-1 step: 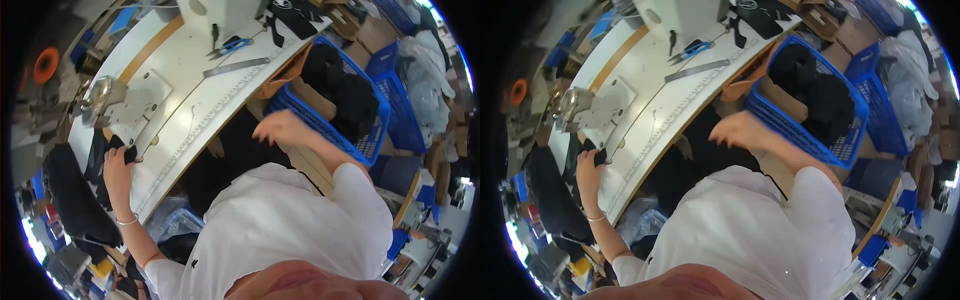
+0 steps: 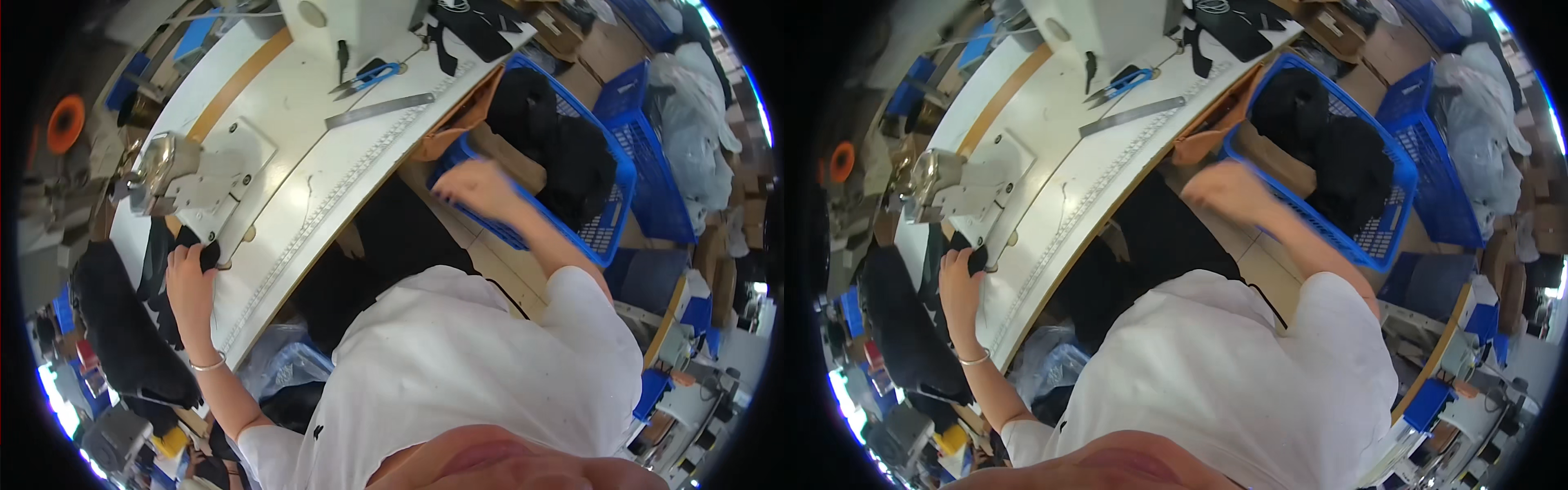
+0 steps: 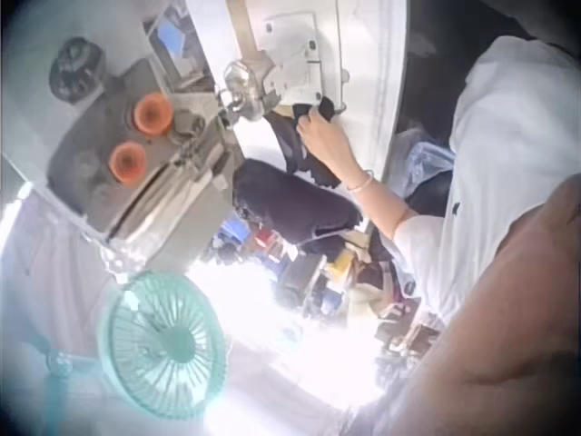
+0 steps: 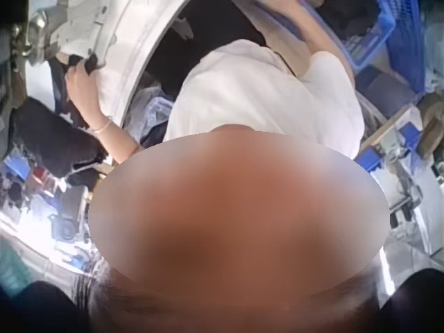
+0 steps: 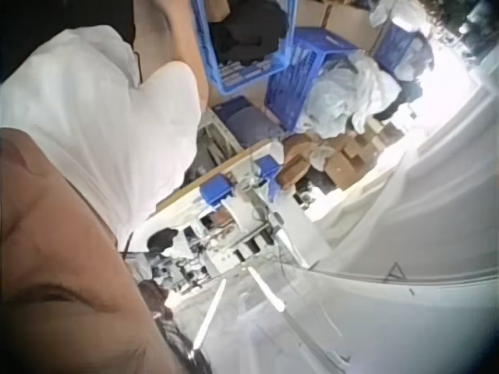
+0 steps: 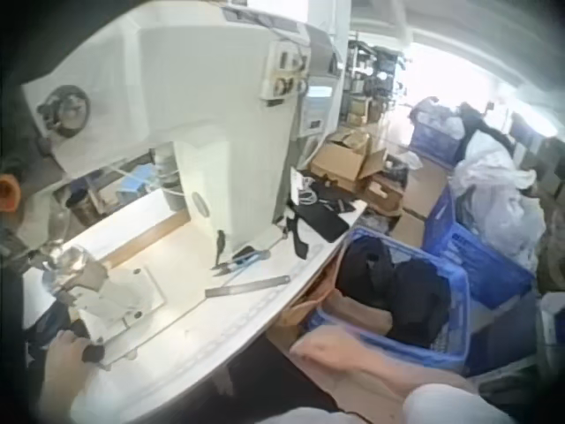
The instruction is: Stitching black shoe upper components using an industrial sewing machine and measuring the result with a caliper.
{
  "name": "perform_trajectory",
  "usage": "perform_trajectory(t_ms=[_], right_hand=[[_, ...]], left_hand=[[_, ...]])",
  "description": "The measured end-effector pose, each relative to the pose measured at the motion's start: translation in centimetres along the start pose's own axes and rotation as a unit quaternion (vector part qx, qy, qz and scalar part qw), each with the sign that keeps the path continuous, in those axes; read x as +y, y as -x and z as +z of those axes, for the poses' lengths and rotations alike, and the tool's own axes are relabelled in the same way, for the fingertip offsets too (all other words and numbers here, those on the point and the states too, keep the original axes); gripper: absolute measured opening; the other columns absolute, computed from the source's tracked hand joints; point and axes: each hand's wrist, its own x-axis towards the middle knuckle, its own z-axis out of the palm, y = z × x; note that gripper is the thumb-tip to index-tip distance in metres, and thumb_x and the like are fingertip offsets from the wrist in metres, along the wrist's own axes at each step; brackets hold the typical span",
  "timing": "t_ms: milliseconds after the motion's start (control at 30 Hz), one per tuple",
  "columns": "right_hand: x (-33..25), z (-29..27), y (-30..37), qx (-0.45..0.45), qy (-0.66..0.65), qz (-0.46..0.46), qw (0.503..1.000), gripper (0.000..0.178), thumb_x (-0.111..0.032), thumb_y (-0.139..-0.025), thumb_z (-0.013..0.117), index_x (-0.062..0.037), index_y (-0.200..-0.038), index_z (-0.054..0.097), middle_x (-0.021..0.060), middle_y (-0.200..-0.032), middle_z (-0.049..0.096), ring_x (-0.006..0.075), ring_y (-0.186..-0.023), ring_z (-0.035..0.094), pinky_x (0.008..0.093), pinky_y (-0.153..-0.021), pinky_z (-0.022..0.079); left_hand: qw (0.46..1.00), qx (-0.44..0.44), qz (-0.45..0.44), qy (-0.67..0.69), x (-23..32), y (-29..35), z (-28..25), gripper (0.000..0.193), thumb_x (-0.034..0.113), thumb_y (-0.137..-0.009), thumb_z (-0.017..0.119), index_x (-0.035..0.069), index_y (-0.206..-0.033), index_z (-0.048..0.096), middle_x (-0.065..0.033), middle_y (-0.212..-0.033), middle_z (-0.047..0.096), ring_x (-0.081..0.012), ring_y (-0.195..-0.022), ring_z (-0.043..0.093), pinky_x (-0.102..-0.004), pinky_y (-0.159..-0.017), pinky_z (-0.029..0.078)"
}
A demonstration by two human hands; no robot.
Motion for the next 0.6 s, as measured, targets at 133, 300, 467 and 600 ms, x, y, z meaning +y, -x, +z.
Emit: perform_trajectory(t_ms=[133,300,467,600], right_hand=[[12.0,-12.7,3.6,0.285,0.289,0.046,0.913,0.02,-0.018,-0.095,0.062,-0.0072,-0.103,0.078,0.0154,-0.1,0.075,0.0354,-0.094,0.071,0.0449,-0.084,0.055],[17.6,-15.8,1.9,0.115,0.491,0.026,0.863,0.042,-0.014,-0.085,0.068,-0.0125,-0.127,0.068,0.011,-0.136,0.063,0.0319,-0.127,0.059,0.0469,-0.104,0.047],[24.7,-13.8,-1.9,0.065,0.611,-0.047,0.788,0.028,-0.011,-0.09,0.057,-0.0056,-0.113,0.07,0.0113,-0.119,0.072,0.0266,-0.112,0.069,0.0404,-0.094,0.053],[21.5,-14.6,-3.1,-0.031,0.632,-0.045,0.773,0.015,-0.013,-0.091,0.055,-0.0073,-0.096,0.067,0.0106,-0.092,0.072,0.0269,-0.091,0.072,0.0416,-0.085,0.054]], left_hand=[[0.995,0.078,0.003,0.057,0.5,0.1,-0.9,0.047,0.009,-0.085,0.074,0.002,-0.129,0.061,-0.016,-0.117,0.058,-0.0392,-0.112,0.06,-0.0463,-0.093,0.05],[0.981,0.175,-0.059,0.058,2.2,1.8,-2.1,0.047,0.012,-0.091,0.072,0.005,-0.136,0.06,-0.0156,-0.122,0.055,-0.0373,-0.113,0.06,-0.0436,-0.096,0.05],[0.962,0.247,0.038,0.108,7.2,1.8,-2.2,0.047,0.004,-0.086,0.074,0.003,-0.132,0.064,-0.0181,-0.122,0.06,-0.0378,-0.112,0.06,-0.0435,-0.098,0.049],[0.955,0.253,0.023,0.154,7.9,3.9,-0.5,0.051,0.005,-0.082,0.075,0.004,-0.132,0.065,-0.0182,-0.114,0.065,-0.0384,-0.107,0.062,-0.0429,-0.096,0.05]])
